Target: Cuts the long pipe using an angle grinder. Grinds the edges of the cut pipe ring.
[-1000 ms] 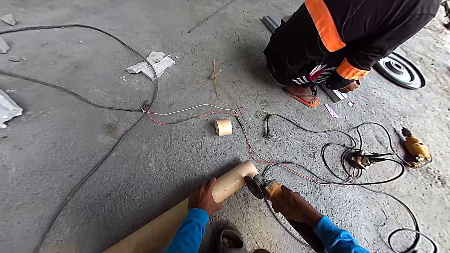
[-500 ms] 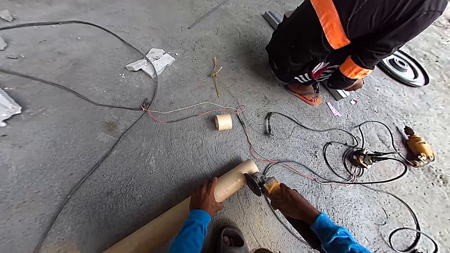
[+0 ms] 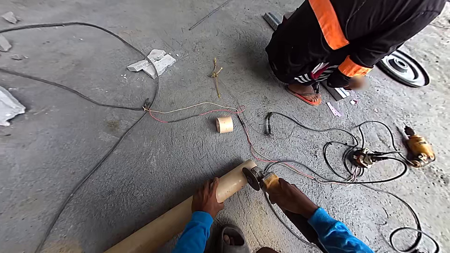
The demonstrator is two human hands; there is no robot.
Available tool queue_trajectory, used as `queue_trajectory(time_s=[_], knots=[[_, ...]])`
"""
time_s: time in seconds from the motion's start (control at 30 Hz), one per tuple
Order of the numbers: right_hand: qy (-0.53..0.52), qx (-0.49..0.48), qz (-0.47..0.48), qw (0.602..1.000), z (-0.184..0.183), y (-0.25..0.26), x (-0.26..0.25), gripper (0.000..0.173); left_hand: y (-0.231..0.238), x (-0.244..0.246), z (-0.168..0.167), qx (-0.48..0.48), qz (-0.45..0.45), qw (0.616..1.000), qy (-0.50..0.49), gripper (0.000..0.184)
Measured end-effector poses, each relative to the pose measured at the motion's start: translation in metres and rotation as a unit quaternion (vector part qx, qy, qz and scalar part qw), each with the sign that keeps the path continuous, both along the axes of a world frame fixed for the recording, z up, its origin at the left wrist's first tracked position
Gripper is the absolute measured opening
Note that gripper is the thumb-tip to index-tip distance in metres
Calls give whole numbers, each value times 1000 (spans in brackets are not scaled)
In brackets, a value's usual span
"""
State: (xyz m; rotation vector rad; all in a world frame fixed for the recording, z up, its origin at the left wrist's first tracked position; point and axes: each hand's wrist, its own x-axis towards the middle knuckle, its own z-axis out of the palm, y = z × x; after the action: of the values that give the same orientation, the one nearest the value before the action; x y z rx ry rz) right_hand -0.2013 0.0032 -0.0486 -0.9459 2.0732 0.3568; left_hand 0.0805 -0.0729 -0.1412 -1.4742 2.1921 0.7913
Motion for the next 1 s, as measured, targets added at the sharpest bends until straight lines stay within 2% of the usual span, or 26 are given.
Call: queue_trajectory(time_s=[0.17, 0.27, 0.4, 0.7, 0.9, 1.0], knots=[[-12, -21, -7, 1000, 1, -7, 2, 74, 5, -1, -1, -8, -3, 1000, -3, 101], [-22, -28, -7, 999, 10, -19, 3, 70, 16, -2, -7, -44, -4, 999, 5, 98], [-10, -5, 7, 1000, 9, -25, 2, 75, 12, -2, -5, -33, -1, 999, 0, 99], [2, 10, 8, 1000, 9, -28, 7, 78, 29, -2, -17, -111, -2, 994, 21, 97], [8, 19, 18, 1000, 12, -32, 10, 75, 52, -3, -33, -232, 1, 972, 46, 98], [17, 20, 17, 1000, 12, -36, 13, 76, 60, -5, -45, -322, 9, 945, 58, 101]])
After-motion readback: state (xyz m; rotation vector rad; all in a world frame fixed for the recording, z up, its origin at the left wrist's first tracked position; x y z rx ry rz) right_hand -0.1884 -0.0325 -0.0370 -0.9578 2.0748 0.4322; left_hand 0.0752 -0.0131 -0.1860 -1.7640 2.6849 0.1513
